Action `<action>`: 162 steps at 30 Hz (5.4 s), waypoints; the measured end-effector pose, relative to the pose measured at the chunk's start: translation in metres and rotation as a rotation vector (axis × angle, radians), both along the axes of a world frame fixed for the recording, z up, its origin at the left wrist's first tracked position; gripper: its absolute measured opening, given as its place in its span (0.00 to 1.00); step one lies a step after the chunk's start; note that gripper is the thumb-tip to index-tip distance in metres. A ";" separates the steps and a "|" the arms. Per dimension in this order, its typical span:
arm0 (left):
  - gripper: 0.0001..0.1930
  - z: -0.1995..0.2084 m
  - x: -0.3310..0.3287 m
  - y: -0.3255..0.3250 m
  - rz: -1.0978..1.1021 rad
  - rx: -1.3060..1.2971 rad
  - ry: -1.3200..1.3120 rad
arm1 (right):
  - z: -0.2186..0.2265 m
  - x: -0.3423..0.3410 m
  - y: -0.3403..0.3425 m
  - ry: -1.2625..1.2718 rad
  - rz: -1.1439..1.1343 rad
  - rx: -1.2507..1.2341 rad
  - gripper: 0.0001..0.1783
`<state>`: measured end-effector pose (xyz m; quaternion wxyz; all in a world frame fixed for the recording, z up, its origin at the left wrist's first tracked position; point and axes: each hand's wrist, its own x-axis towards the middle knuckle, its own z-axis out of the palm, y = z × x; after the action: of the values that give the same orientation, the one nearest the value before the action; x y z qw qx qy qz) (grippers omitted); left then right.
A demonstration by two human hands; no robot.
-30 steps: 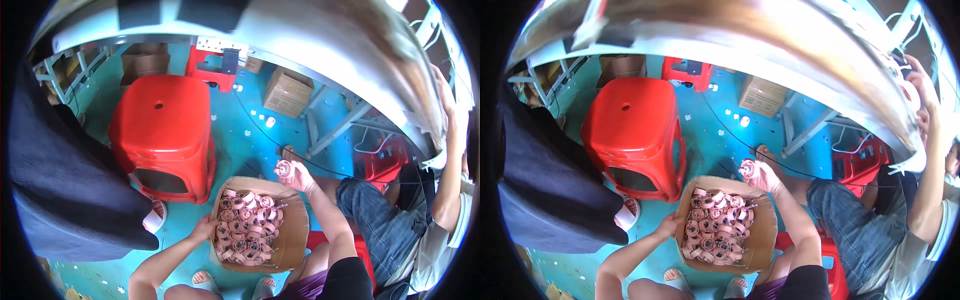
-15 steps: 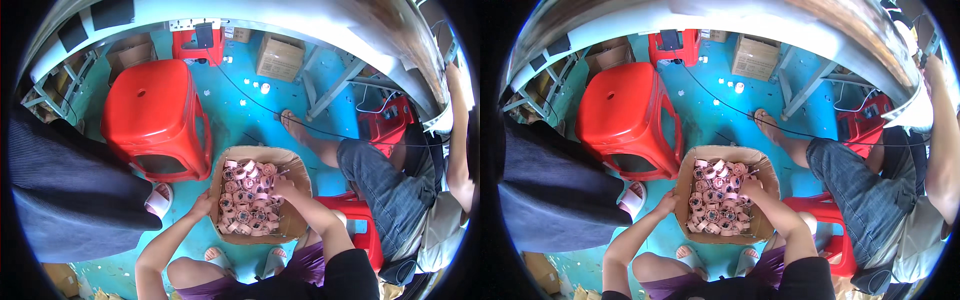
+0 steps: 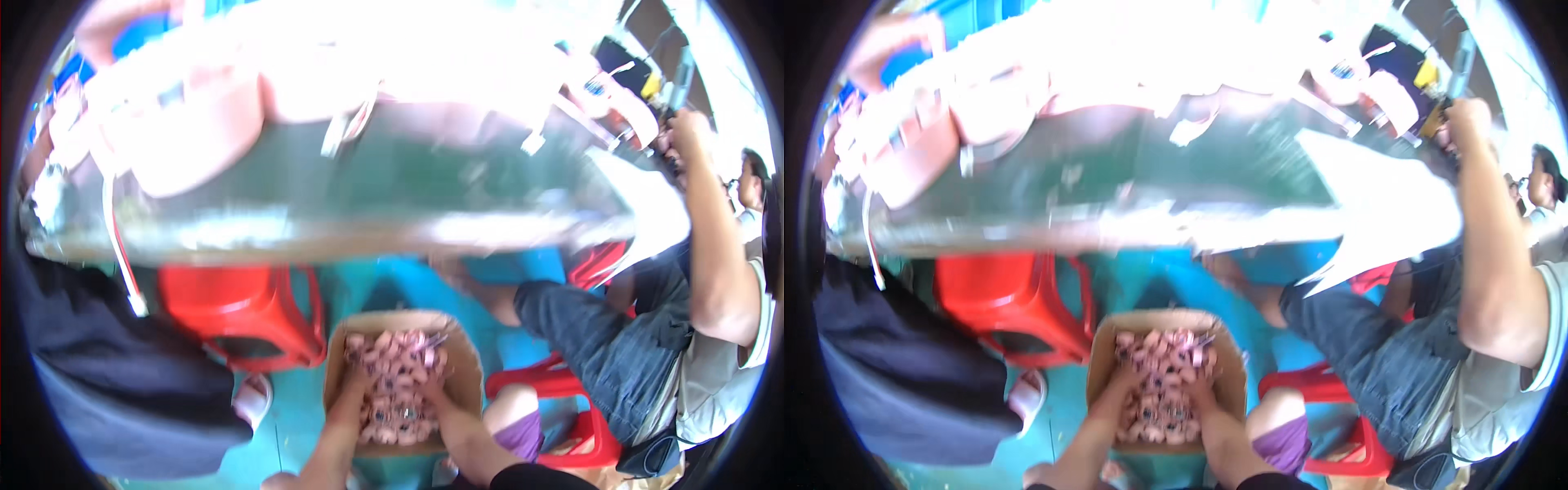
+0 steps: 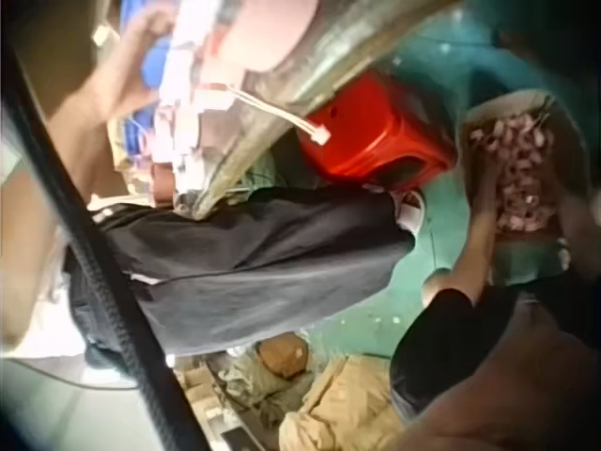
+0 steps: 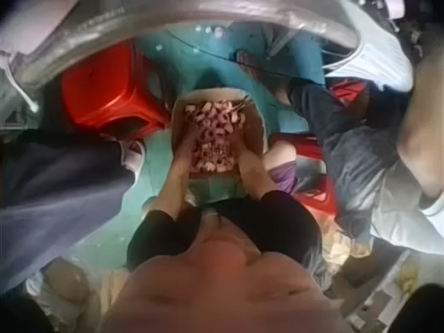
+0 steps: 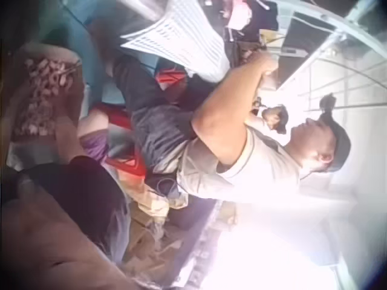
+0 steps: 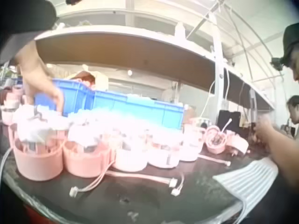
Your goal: Assembling small electronic cooling fan components at a factory workstation by inserting plastic parts into housings and routing wires.
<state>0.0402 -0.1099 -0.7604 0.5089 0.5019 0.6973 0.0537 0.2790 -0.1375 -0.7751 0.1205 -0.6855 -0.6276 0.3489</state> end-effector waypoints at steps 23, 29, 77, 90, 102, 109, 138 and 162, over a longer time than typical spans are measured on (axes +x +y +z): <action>0.36 0.047 0.021 0.029 0.390 0.515 -0.576 | 0.075 -0.006 0.056 0.931 -0.124 -0.093 0.34; 0.33 0.058 0.026 0.038 0.372 0.543 -0.522 | 0.089 -0.015 0.057 1.061 -0.184 -0.171 0.32; 0.15 0.733 0.041 -0.072 0.518 0.590 -0.442 | 0.774 -0.071 -0.037 1.174 -0.410 -0.133 0.35; 0.14 0.779 0.134 0.207 0.642 0.872 -0.576 | 0.829 0.009 0.243 1.133 -0.285 0.038 0.34; 0.23 0.696 0.149 0.322 0.140 0.877 -0.281 | 0.762 0.037 0.353 0.957 -0.369 0.018 0.43; 0.24 0.745 0.116 0.283 -0.099 0.809 -0.080 | 0.764 0.056 0.346 0.180 -0.235 0.133 0.48; 0.33 0.738 -0.091 0.120 -0.549 0.820 0.205 | 0.723 -0.157 0.142 -0.178 0.350 0.500 0.44; 0.26 0.692 -0.131 -0.003 0.103 0.728 0.595 | 0.719 -0.195 0.121 -0.181 0.827 0.539 0.40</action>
<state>-0.0908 -0.1128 -0.0684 0.0745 0.6061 0.7726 0.1736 0.0839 -0.0162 -0.0561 0.0897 -0.3515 -0.9225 0.1320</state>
